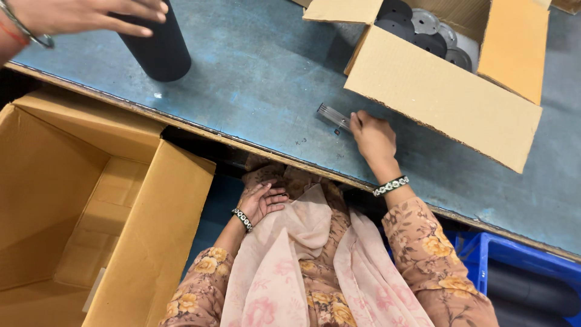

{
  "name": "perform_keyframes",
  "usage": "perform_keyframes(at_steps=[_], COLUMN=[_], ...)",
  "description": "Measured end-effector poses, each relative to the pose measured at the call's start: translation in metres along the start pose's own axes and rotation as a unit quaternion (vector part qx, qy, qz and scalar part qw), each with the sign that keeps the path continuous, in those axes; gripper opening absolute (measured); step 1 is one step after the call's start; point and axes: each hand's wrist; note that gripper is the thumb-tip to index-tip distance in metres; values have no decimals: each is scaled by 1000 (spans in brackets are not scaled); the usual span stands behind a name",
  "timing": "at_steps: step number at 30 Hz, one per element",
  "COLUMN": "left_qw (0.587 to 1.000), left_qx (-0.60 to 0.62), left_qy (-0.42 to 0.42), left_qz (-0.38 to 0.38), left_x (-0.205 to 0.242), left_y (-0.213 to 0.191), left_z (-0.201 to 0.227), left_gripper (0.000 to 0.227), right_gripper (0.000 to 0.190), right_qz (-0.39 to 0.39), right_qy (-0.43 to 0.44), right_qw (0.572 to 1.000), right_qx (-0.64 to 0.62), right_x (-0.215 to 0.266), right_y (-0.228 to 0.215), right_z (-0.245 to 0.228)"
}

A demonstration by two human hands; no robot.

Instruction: The person repeatedly picks up black cylindrical objects and clear plastic strips, inserts the strips into the cylinders, and places the assembled units into a blue crate. The process is repeated multiple times in a consistent sequence.

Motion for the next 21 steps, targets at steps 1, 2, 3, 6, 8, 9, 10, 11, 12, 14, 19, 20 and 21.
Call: perform_keyframes(at_steps=[1,2,3,6,8,9,10,11,12,14,19,20,21], left_qw=[1000,1000,1000,1000,1000,1000,1000,999,997,990,960,955,949], left_qx=[0,0,1,-6,-12,-15,-17,-47,-78,-140,-279,-294,-309], left_qy=[1,-1,-4,0,0,-2,-3,-1,2,14,-4,-21,-38], left_qz=[-1,1,3,1,-1,0,2,4,6,8,14,-20,-54], left_x=[0,0,1,1,-2,-4,-6,-8,-11,-15,-1,8,16], left_y=[1,2,2,-1,-3,-4,-6,-7,-7,-3,35,46,58], left_z=[1,1,1,0,-2,-4,-6,-10,-13,-18,-8,1,16], left_gripper=[47,47,47,47,47,47,48,47,46,44,43,43,43], right_gripper=[37,36,36,36,35,35,35,35,35,35,36,37,37], right_qz=[-13,-16,-20,-26,-35,-42,-50,-54,-57,-63,-65,-56,-47], right_qy=[-16,-27,-37,-59,-58,-52,-47,-54,-60,-61,-34,-31,-28], right_qw=[1000,999,998,995,993,992,991,990,989,988,997,998,998], right_qx=[18,31,45,76,95,104,113,118,123,125,34,29,24], right_x=[-1,-1,-2,-1,-2,-2,-3,-3,-4,-6,-3,-1,1], right_y=[-1,-3,-4,-6,-8,-9,-9,-9,-9,-9,-7,-7,-6], right_z=[-1,-3,-5,-11,-14,-15,-17,-18,-19,-18,-8,-6,-4])
Point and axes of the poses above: each hand's wrist, its own x-axis away from the middle knuckle, its own y-axis out of the palm, z = x × y, and after that the axes turned 7 degrees about -x, right-handed
